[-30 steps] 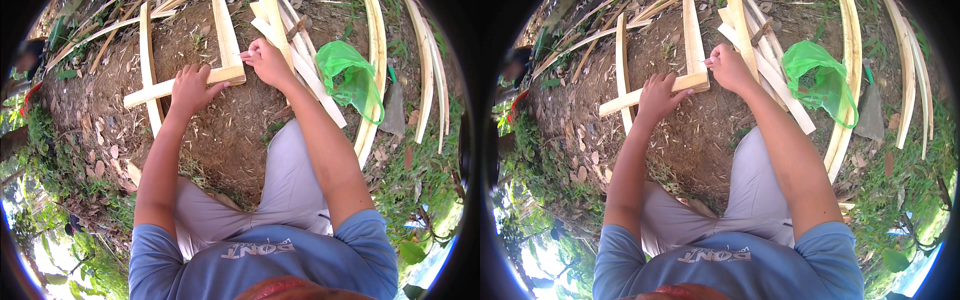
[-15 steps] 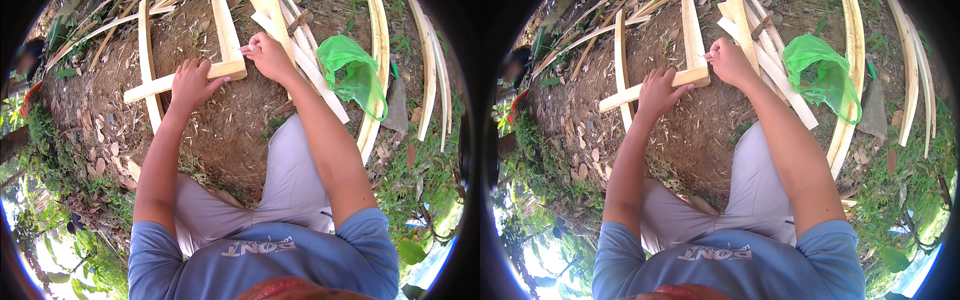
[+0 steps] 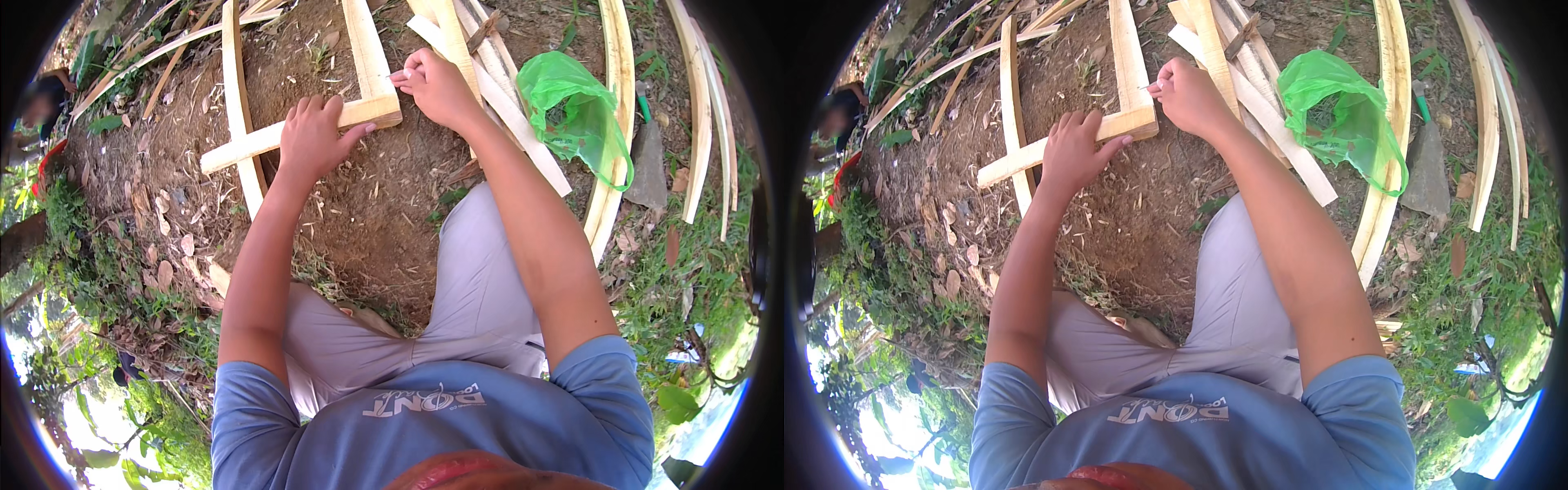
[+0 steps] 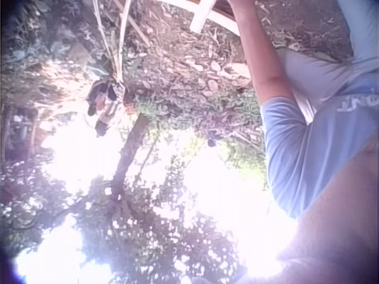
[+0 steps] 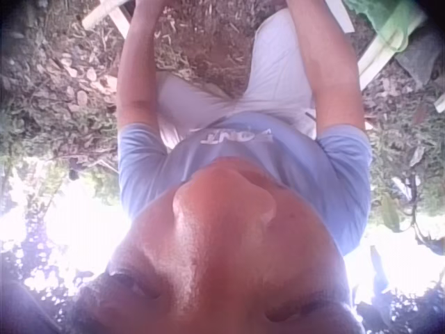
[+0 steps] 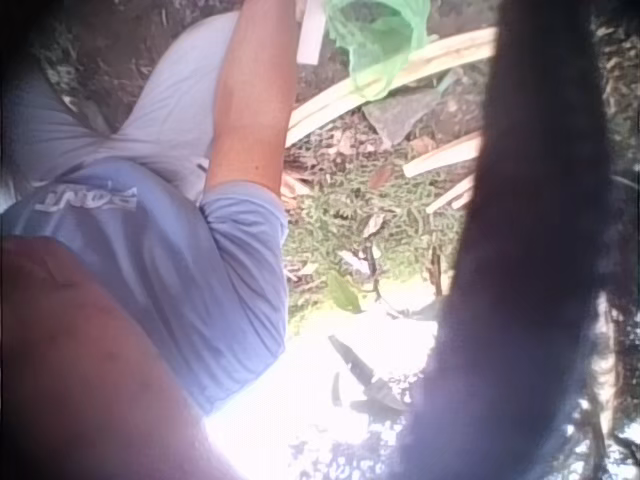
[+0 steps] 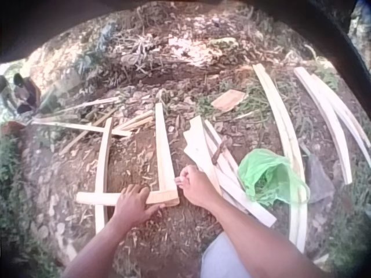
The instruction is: The person sits on the ground and assembles a wooden frame by hand. They align wooden planks and use a hammer to drive nails into the joints, securing the pieces together.
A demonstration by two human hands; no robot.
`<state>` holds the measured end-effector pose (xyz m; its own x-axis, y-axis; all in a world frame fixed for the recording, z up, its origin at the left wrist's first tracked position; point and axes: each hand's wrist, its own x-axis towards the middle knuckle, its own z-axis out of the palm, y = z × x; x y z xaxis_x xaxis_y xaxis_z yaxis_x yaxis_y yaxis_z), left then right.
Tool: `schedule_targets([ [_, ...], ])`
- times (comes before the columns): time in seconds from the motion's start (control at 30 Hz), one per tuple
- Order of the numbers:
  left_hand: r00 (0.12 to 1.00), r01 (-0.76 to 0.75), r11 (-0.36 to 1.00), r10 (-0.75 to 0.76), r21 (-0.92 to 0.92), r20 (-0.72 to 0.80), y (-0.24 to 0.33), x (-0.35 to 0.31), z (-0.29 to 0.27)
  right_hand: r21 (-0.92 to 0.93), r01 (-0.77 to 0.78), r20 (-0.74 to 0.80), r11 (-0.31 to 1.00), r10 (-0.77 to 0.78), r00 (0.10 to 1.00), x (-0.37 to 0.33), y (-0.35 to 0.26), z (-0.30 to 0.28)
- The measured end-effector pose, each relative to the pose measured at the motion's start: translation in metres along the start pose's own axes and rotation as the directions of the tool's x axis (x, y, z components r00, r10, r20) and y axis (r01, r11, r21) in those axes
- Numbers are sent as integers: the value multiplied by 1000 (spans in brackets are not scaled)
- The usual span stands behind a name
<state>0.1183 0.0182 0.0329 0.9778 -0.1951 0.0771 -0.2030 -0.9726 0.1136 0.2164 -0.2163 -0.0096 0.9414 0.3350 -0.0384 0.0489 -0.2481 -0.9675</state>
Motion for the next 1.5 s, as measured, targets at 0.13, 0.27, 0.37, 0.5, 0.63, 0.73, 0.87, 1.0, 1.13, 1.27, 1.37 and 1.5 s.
schedule_targets([
  [0.13, 999, 19, 1000, -20, 23, 39, 1, 1, 0, -24, 25, 1, 999, -25, 1000, -1, -2, -2],
  [0.27, 999, 9, 1000, -9, 18, 35, 0, 2, 0, 6, 77, -3, 997, -77, 997, -1, -3, 0],
  [0.37, 1000, 2, 1000, -2, 14, 12, -4, -1, 4, -348, 86, 108, 934, -51, 993, -8, -25, -7],
  [0.5, 999, -7, 1000, 7, -9, -35, -10, -7, 14, -538, 266, 276, 800, -130, 952, -17, -48, -1],
  [0.63, 1000, -1, 999, 0, -38, -31, -11, -6, 15, -682, 350, 344, 642, -141, 928, -23, -67, 4],
  [0.73, 1000, 4, 998, -5, -62, -11, -11, -7, 14, -728, 371, 370, 576, -125, 921, -26, -73, 3],
  [0.87, 1000, 13, 997, -14, -70, -27, -11, -8, 17, -743, 408, 404, 530, -131, 905, -27, -78, 8],
  [1.0, 999, 17, 998, -19, -59, -28, -11, -9, 18, -758, 371, 356, 536, -136, 925, -27, -79, 17],
  [1.13, 999, 9, 998, -11, -61, -35, -12, -10, 17, -643, 374, 313, 669, -216, 925, -22, -65, 6],
  [1.27, 999, 11, 999, -12, -48, -31, -13, -9, 18, -606, 389, 312, 694, -243, 918, -20, -59, 6],
  [1.37, 1000, 13, 999, -14, -39, -18, -13, -9, 18, -608, 374, 317, 700, -218, 923, -19, -57, 7],
  [1.5, 1000, 26, 999, -26, -35, 4, -12, -8, 16, -615, 383, 337, 689, -209, 918, -17, -52, 6],
])
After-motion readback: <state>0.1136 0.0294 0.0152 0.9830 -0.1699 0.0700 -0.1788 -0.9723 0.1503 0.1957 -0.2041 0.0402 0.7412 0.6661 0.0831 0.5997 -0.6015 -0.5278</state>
